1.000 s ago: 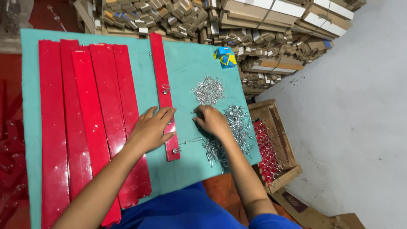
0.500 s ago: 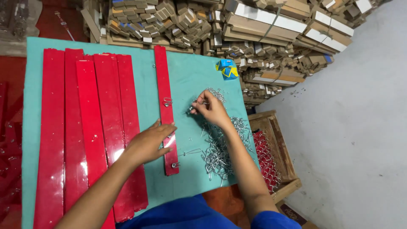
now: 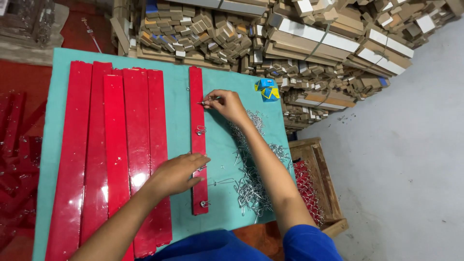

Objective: Attaching small metal clips to red metal bars and placing the finished pieces into a wooden crate

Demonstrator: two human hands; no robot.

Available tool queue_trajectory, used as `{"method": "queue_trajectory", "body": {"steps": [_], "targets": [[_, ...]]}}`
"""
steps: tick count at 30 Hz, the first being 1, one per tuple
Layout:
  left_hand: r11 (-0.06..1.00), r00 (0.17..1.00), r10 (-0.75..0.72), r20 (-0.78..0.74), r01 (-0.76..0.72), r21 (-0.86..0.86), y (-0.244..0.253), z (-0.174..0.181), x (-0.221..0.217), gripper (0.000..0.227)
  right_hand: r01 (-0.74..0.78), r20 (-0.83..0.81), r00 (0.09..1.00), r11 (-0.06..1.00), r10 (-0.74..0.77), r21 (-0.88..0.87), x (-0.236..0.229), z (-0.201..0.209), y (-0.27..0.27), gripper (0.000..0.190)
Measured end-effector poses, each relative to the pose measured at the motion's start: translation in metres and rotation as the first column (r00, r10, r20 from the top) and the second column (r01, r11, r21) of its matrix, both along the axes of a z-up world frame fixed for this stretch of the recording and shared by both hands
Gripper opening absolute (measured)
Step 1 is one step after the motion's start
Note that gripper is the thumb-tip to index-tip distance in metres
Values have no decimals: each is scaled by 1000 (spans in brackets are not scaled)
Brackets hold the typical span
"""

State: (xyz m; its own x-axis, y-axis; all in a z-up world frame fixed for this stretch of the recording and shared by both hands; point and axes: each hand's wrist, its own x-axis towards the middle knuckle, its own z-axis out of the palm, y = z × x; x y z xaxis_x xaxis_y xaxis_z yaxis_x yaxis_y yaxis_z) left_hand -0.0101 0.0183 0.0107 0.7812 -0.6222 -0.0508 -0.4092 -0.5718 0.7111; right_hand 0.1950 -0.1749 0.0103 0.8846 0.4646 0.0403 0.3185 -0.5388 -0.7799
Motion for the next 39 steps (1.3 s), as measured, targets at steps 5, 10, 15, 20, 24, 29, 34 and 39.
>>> {"method": "queue_trajectory", "body": {"steps": [5, 10, 15, 20, 24, 29, 34, 39], "targets": [[999, 999, 19, 41, -21, 41, -5, -30, 5, 53, -28, 38, 999, 998, 31, -61, 5, 2, -1, 10], [996, 997, 44, 70, -50, 76, -9, -41, 7, 53, -32, 36, 999, 996, 35, -88, 7, 4, -1, 11], [985, 986, 60, 154, -83, 148, -11, -45, 9, 49, -88, 111, 987, 961, 120, -262, 13, 14, 6, 9], [983, 984, 71, 165, -98, 157, -13, -50, 8, 50, -93, 103, 986, 946, 131, -311, 23, 9, 12, 7], [984, 979, 78, 187, -105, 141, -14, -51, 10, 47, -129, 133, 968, 875, 213, -466, 43, -4, 26, 14], [986, 971, 101, 216, -126, 105, -15, -52, 6, 46, -149, 115, 958, 798, 263, -584, 69, -31, 33, 14], [988, 967, 101, 236, -124, 87, -17, -56, 7, 46, -166, 102, 948, 740, 302, -652, 61, -27, 43, 11], [987, 967, 106, 234, -130, 91, -13, -46, 7, 47, -149, 95, 944, 668, 315, -729, 46, -22, 54, 16]]}}
